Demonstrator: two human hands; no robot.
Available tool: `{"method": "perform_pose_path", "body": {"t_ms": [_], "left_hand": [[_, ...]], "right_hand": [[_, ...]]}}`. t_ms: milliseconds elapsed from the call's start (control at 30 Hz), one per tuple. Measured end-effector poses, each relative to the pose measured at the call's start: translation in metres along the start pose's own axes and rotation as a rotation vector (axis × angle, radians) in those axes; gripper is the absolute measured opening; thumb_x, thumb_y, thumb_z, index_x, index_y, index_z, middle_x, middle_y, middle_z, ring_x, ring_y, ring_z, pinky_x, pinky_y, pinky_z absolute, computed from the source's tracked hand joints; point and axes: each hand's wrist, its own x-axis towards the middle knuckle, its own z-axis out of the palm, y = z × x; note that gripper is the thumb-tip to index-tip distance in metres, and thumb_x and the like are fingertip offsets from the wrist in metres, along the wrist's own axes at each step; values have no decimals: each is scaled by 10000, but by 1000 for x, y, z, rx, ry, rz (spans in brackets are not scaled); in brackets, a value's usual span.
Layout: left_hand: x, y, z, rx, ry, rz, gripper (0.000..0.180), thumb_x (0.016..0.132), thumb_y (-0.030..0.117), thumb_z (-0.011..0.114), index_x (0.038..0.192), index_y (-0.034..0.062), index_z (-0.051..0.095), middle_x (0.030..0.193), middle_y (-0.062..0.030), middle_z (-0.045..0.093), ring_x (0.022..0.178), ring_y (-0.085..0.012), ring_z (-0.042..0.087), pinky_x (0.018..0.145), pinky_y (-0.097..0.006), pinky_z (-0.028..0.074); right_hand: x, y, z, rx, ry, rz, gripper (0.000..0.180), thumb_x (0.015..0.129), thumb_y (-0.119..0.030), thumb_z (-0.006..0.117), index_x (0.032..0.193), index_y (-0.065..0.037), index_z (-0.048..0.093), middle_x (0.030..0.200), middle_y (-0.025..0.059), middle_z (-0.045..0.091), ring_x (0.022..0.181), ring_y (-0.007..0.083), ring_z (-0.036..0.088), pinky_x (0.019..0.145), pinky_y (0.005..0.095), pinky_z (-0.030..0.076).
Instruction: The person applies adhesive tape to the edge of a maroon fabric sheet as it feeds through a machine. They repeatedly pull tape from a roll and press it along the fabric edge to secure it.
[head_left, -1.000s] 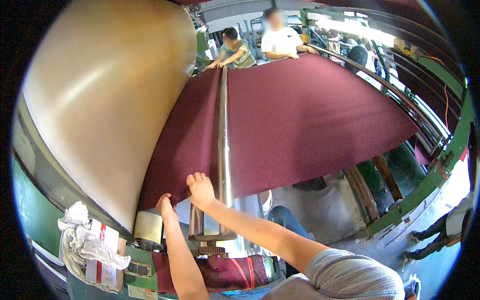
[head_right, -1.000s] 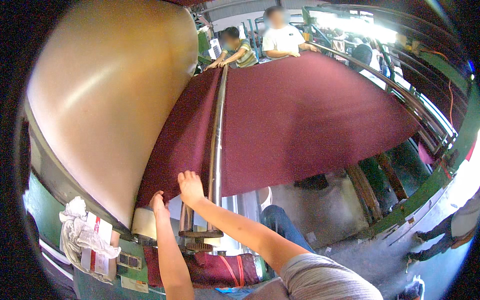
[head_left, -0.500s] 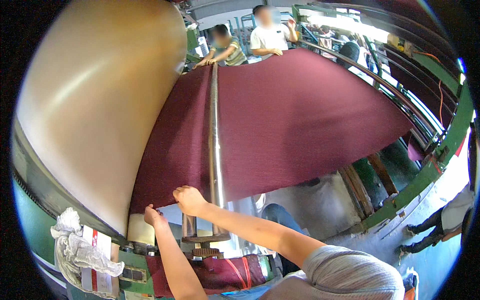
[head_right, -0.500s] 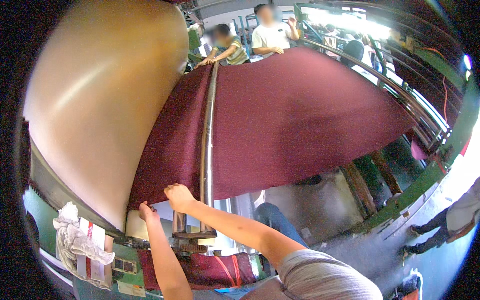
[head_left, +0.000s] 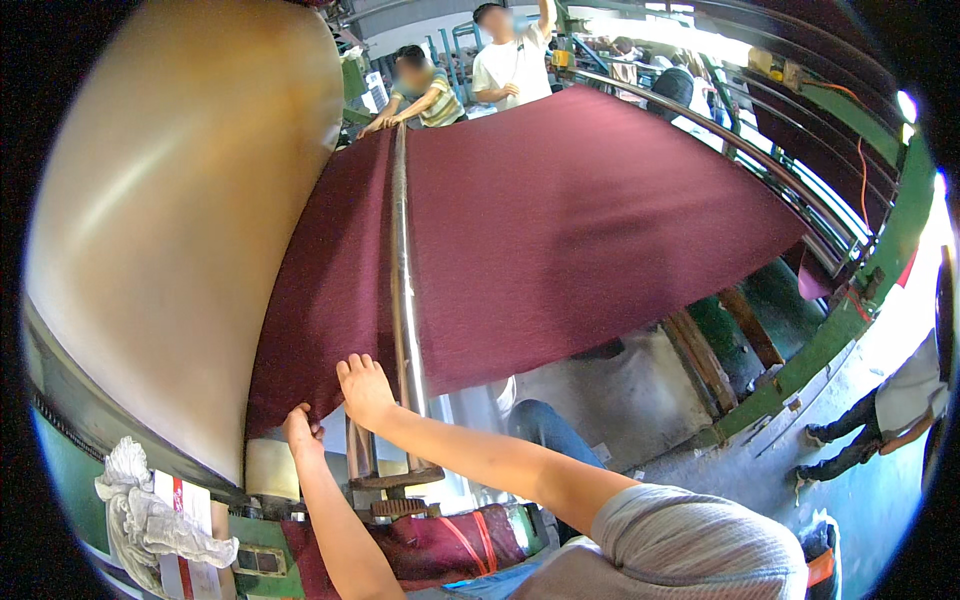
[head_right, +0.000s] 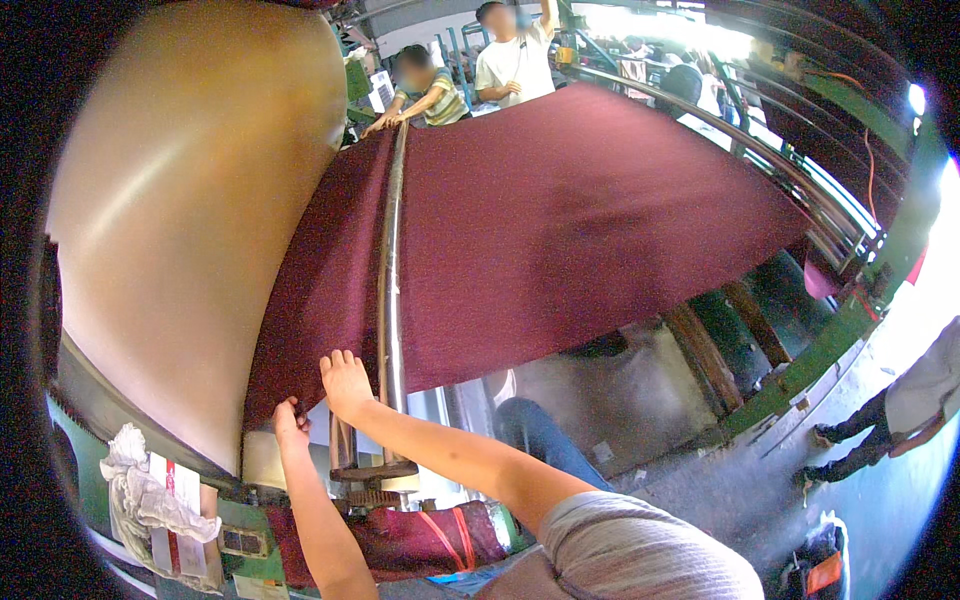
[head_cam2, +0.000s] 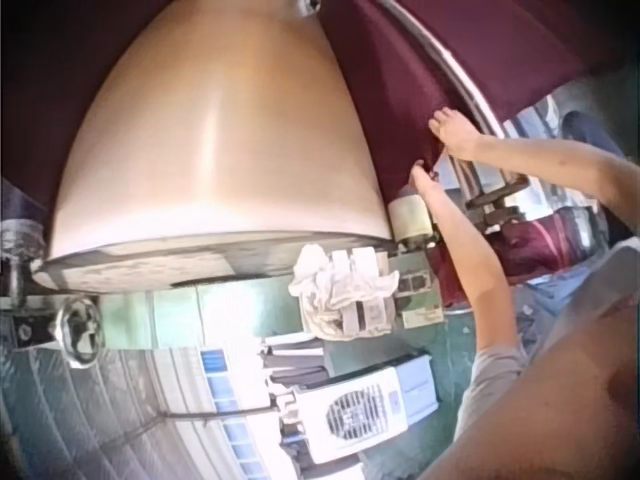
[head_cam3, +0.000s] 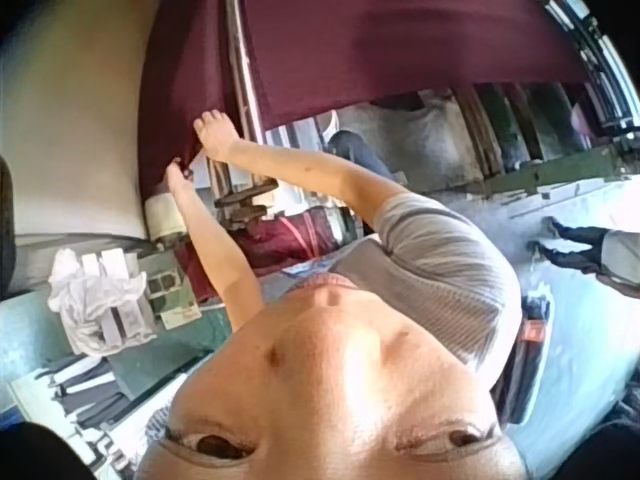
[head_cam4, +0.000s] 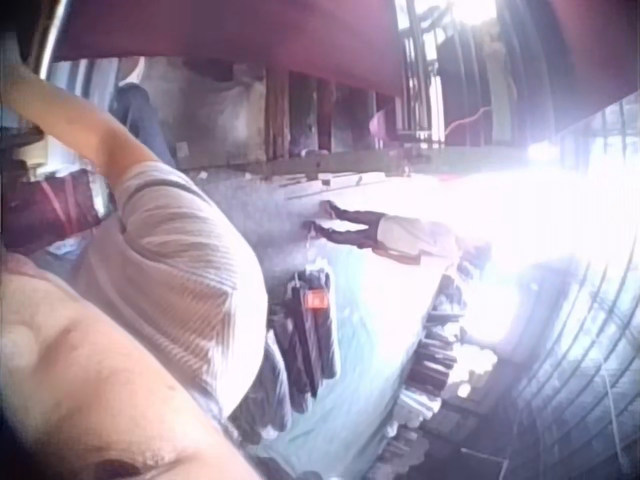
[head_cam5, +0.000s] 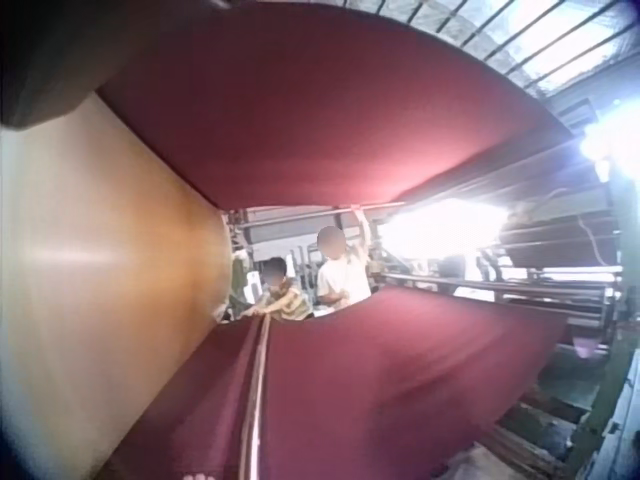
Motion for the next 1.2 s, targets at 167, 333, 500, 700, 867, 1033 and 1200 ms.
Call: {"method": "perform_pose_path", "body": {"t_ms": [167, 333, 500, 700, 867, 1033, 1200], "left_hand": [[-2, 3, -1, 5, 157, -39, 84, 776, 137, 461, 716, 130, 519, 580, 3, 435, 429, -107, 361, 408, -259, 271], [-7, 5, 4, -1, 148, -35, 117, 791, 146, 462, 773, 127, 576, 656, -23, 500, 525, -130, 448, 454, -273, 354], [-2, -9, 9, -39, -316, 23, 157, 809, 107, 450, 803, 102, 607, 685, -28, 537, 553, -125, 488, 482, -253, 407], [7, -3, -2, -25, -47, 6, 141, 817, 110, 433, 717, 120, 531, 537, 10, 414, 372, -88, 330, 340, -250, 209], [-3, 5, 3, -54, 92, -30, 122, 808, 136, 434, 703, 139, 497, 540, 19, 384, 405, -95, 329, 369, -252, 207], [24, -7, -13, -58, 166, 31, 126, 759, 115, 495, 841, 91, 587, 651, -17, 535, 528, -143, 503, 432, -279, 370], [4, -13, 10, -63, -371, 71, 174, 742, 48, 471, 827, 73, 621, 695, -23, 559, 572, -150, 523, 468, -281, 427]], "right_hand": [[-3, 0, 13, 39, -98, -191, 196, 664, -53, 559, 856, -15, 558, 885, 137, 576, 876, 288, 558, 795, 365, 455], [-4, -2, 13, 141, -109, -274, 194, 644, -45, 561, 833, -3, 568, 867, 150, 586, 857, 294, 560, 792, 367, 457], [-10, -9, 18, 206, -70, -351, 206, 617, -28, 581, 821, -1, 578, 864, 153, 596, 877, 288, 551, 841, 363, 429], [-1, -6, 8, 101, -19, -112, 225, 638, -46, 596, 858, -22, 559, 867, 131, 553, 905, 281, 517, 800, 361, 427], [-2, 5, 9, 33, -71, -141, 199, 675, -59, 568, 872, -28, 565, 887, 124, 570, 903, 270, 533, 805, 354, 435], [-3, -5, 16, 104, -98, -271, 172, 683, -74, 559, 847, -23, 578, 884, 128, 592, 900, 272, 551, 832, 357, 435], [-8, -3, 23, 175, -52, -329, 125, 645, -45, 581, 768, -25, 585, 842, 117, 585, 893, 265, 548, 842, 360, 425]]}}
